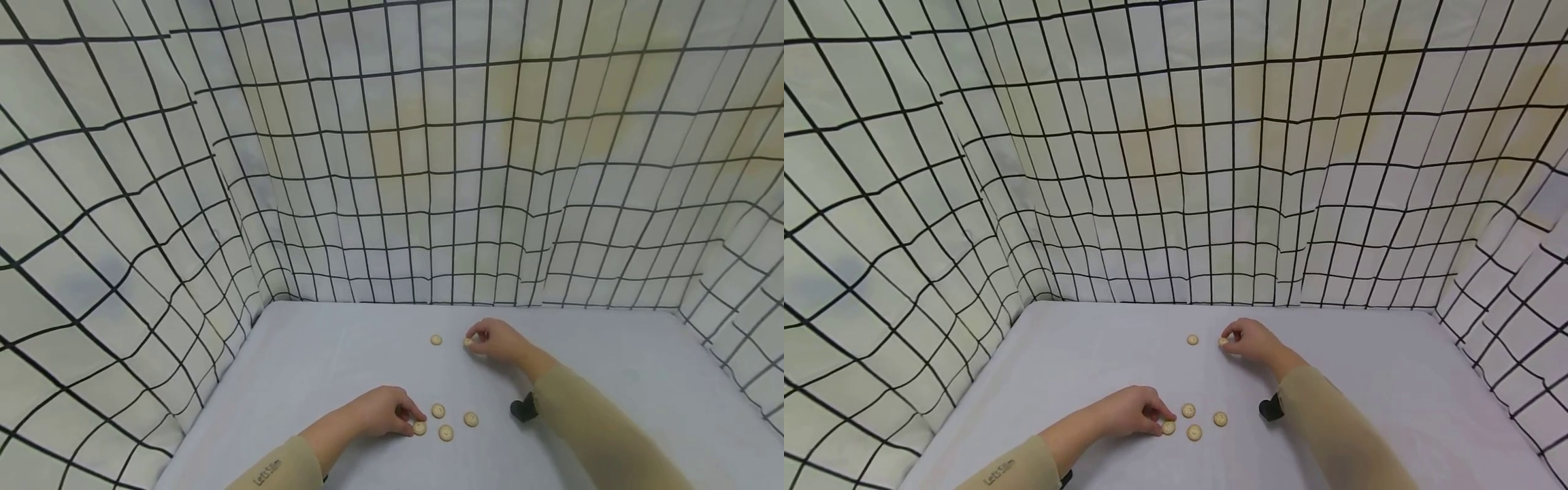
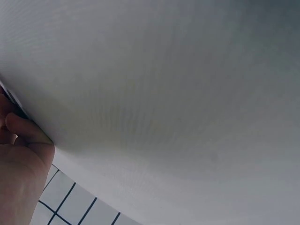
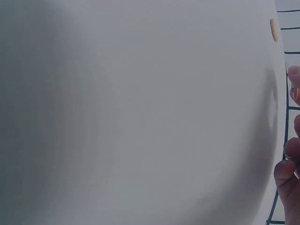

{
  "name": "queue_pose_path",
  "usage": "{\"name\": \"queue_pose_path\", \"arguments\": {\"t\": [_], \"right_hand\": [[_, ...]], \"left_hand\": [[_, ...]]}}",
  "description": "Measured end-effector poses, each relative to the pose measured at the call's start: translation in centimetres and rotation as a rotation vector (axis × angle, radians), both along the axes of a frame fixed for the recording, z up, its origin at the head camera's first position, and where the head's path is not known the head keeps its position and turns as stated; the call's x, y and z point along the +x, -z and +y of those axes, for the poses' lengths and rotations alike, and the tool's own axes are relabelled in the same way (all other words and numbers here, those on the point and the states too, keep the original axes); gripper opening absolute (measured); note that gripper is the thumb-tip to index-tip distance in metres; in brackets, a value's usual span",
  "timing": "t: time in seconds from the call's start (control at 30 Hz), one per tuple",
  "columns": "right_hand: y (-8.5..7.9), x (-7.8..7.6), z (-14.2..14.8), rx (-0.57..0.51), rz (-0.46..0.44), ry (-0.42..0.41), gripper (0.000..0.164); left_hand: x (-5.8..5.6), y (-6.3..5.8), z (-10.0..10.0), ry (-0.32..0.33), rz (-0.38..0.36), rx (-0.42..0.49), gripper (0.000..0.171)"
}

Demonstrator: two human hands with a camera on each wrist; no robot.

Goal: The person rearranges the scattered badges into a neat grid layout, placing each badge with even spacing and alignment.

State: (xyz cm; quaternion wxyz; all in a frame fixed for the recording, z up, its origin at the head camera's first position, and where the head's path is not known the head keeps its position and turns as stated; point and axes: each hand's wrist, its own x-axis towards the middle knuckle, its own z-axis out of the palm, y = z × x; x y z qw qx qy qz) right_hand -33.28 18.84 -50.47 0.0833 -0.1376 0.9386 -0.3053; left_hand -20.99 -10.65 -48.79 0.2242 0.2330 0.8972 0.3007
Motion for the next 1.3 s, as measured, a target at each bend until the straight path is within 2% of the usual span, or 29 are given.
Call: {"name": "queue_pose_path", "arguments": {"t": [0.2,0.63,0.97,1.3], "right_hand": [[0.1,-0.3,-0.9,-0.011,-0.024,0.050,0.023],[0.5,-0.4,-1.4,0.008,-0.011,0.077,0.018],[0.9,-0.5,-1.1,0.002,-0.011,0.086,0.024],[1.1,-0.6,-1.1,-0.009,-0.001,0.099,0.029]], "left_hand": [[0.0,0.0,0.0,-0.003,-0.008,0.002,0.021],[0.0,0.0,0.1,-0.008,-0.003,-0.021,0.021],[-0.2,0.4,0.2,-0.010,-0.002,-0.018,0.021],[0.0,0.0,0.2,-0.010,-0.004,-0.018,0.021]]}}
